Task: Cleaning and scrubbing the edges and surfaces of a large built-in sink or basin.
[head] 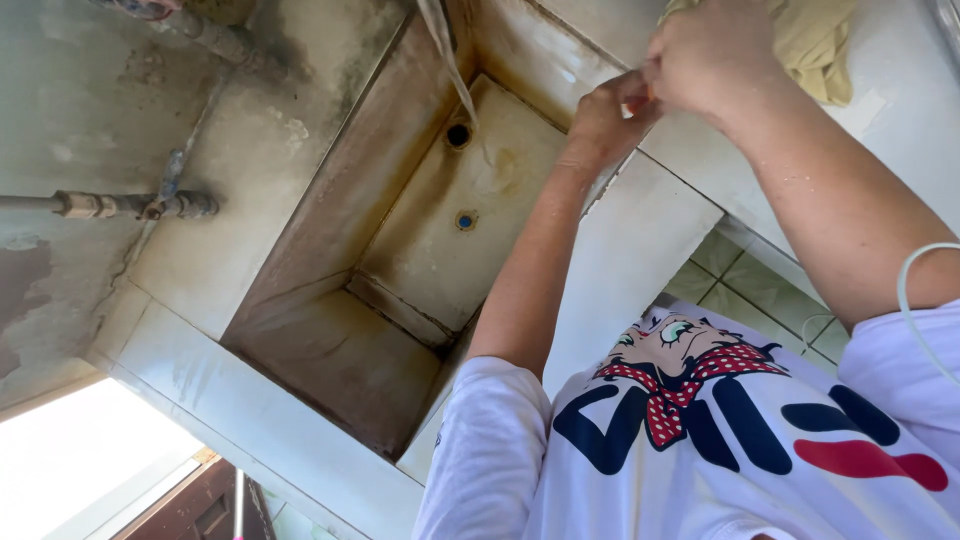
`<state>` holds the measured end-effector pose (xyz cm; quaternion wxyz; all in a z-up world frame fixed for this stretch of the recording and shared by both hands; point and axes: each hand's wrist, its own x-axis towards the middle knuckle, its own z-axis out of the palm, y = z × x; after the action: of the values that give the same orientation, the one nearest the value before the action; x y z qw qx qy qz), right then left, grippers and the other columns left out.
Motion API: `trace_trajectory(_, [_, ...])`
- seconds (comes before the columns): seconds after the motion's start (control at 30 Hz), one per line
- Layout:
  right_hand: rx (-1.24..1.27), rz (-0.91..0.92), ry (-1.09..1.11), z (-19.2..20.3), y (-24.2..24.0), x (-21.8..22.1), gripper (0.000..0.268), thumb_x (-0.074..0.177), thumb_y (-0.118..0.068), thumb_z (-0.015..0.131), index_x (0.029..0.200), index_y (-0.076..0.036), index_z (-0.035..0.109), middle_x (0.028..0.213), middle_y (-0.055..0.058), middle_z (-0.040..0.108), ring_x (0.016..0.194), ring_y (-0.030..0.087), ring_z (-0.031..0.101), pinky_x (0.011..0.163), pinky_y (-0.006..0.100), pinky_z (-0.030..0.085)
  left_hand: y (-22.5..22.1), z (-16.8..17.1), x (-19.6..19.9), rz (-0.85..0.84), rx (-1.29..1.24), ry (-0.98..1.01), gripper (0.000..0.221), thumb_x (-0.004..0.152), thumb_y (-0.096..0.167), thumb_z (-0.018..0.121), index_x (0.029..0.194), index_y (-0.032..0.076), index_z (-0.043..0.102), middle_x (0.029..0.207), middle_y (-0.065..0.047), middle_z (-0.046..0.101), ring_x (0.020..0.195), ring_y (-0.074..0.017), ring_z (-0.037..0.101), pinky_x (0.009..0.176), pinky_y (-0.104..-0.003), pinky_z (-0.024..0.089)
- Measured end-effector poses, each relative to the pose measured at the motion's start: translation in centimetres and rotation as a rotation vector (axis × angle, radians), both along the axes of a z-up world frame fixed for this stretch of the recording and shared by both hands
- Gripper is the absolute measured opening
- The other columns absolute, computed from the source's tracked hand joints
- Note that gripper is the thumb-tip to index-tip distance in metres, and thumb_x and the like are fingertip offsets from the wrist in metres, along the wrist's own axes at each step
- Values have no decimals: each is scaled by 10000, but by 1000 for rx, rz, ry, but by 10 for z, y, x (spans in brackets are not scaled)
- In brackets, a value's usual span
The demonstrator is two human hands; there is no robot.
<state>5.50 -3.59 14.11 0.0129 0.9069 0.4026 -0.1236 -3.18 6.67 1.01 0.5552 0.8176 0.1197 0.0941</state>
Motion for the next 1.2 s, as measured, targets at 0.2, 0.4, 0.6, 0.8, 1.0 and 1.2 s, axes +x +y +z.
trace_trajectory(0.2, [24,-108,-16,-92,-5,2,119,838,-269,704,886,-226,803,894,100,753,852,359,707,725,473,561,-6,-69,8,5,250,231,292,843,372,821,1011,144,753,1009,-121,775,958,-337,726,843,-434,589])
trace_trajectory(0.4, [55,-128,1,-36,20,-11,169,849,-287,675,827,-176,801,895,120,764,868,351,726,717,480,565,-2,-57,-12,181,14,-41,107,934,199,671,985,111,703,946,-97,786,875,-290,775,781,-386,601])
trace_trajectory(0.6, [66,-268,5,-39,9,-15,117,815,-245,683,816,-232,799,859,95,759,837,326,722,716,484,560,-10,-21,-7,175,-27,26,168,932,228,691,1045,104,697,926,-181,729,796,-357,707,739,-410,577])
trace_trajectory(0.8, [235,-300,68,-80,-3,-45,156,836,-324,686,821,-201,780,812,70,756,812,316,715,690,459,566,-2,-53,-25,123,77,184,224,877,265,758,1030,114,695,930,-177,739,828,-347,714,727,-424,561])
trace_trajectory(1.0, [188,-388,9,5,-12,-66,161,900,-322,672,870,-214,787,826,80,749,817,326,703,684,477,553,-15,21,-31,114,-26,-80,125,924,129,693,1036,76,677,879,-142,722,736,-309,697,711,-405,568])
trace_trajectory(1.2, [251,-430,44,-40,-11,-94,174,904,-346,677,881,-217,791,830,68,751,800,325,708,689,471,550,-5,-30,-53,109,19,-83,134,901,129,722,1023,80,700,883,-155,722,756,-327,703,703,-407,567])
